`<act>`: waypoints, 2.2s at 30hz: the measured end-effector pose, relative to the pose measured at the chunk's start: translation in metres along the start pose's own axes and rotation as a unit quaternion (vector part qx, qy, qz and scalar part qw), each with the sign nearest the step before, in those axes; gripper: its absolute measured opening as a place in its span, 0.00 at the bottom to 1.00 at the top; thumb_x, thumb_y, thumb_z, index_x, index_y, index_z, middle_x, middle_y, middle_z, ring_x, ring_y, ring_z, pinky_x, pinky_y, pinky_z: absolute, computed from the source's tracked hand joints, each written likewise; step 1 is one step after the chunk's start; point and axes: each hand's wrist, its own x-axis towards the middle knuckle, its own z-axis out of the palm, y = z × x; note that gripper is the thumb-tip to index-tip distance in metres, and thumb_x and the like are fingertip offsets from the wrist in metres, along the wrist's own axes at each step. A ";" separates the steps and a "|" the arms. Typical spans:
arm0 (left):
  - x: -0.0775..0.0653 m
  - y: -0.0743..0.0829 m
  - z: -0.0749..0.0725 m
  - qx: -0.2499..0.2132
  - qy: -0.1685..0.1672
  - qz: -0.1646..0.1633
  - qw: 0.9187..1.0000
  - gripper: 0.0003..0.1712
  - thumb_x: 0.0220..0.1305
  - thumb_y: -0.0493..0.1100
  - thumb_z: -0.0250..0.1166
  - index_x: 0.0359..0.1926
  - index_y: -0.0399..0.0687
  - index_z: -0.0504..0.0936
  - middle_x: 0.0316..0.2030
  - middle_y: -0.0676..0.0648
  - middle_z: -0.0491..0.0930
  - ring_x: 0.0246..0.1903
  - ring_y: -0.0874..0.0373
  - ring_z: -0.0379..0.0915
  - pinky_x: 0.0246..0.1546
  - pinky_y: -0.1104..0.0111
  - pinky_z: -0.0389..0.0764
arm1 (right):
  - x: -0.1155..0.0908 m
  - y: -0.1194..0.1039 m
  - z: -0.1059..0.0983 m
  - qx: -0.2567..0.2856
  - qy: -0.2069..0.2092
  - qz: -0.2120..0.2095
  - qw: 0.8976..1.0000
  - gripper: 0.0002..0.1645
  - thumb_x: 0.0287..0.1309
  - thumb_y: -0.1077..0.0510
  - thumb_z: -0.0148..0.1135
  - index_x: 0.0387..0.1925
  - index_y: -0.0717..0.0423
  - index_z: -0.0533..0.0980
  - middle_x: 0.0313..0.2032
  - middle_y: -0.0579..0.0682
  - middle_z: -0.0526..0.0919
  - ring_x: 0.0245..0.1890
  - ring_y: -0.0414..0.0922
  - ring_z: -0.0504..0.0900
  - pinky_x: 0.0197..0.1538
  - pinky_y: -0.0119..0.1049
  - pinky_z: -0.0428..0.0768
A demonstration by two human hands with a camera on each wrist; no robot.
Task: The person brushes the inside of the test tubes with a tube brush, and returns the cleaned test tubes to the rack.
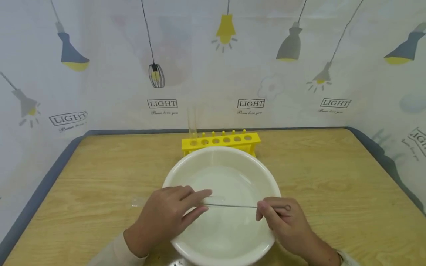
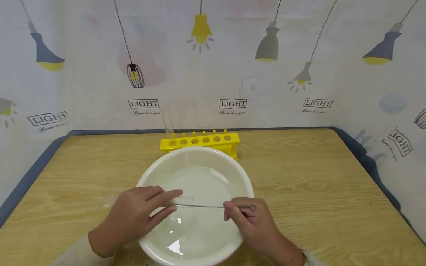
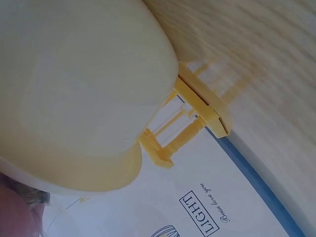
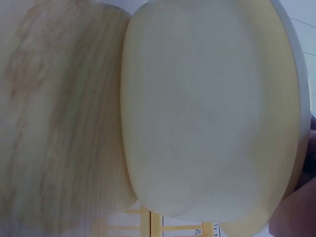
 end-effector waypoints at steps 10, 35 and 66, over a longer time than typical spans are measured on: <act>-0.001 0.004 0.005 0.019 0.031 -0.014 0.999 0.21 0.76 0.59 0.51 0.47 0.54 0.85 0.22 0.57 0.74 0.16 0.66 0.67 0.16 0.74 0.70 | -0.002 0.001 -0.003 0.018 -0.002 0.039 0.999 0.24 0.69 0.76 0.44 0.22 0.57 0.76 0.08 0.48 0.61 0.10 0.36 0.60 0.15 0.27 0.64; 0.000 0.005 0.004 0.008 0.034 -0.023 0.999 0.20 0.75 0.60 0.53 0.41 0.54 0.84 0.20 0.59 0.74 0.14 0.68 0.65 0.15 0.76 0.67 | 0.002 0.001 -0.006 0.065 0.015 0.026 0.997 0.25 0.70 0.77 0.41 0.21 0.61 0.76 0.09 0.50 0.60 0.10 0.41 0.64 0.15 0.30 0.66; 0.000 0.005 0.004 0.001 0.027 -0.027 0.999 0.20 0.75 0.59 0.53 0.41 0.54 0.84 0.19 0.58 0.74 0.14 0.68 0.64 0.15 0.75 0.68 | 0.002 0.010 -0.007 0.129 0.017 -0.017 0.991 0.24 0.71 0.77 0.37 0.23 0.66 0.74 0.10 0.52 0.60 0.10 0.42 0.63 0.16 0.30 0.67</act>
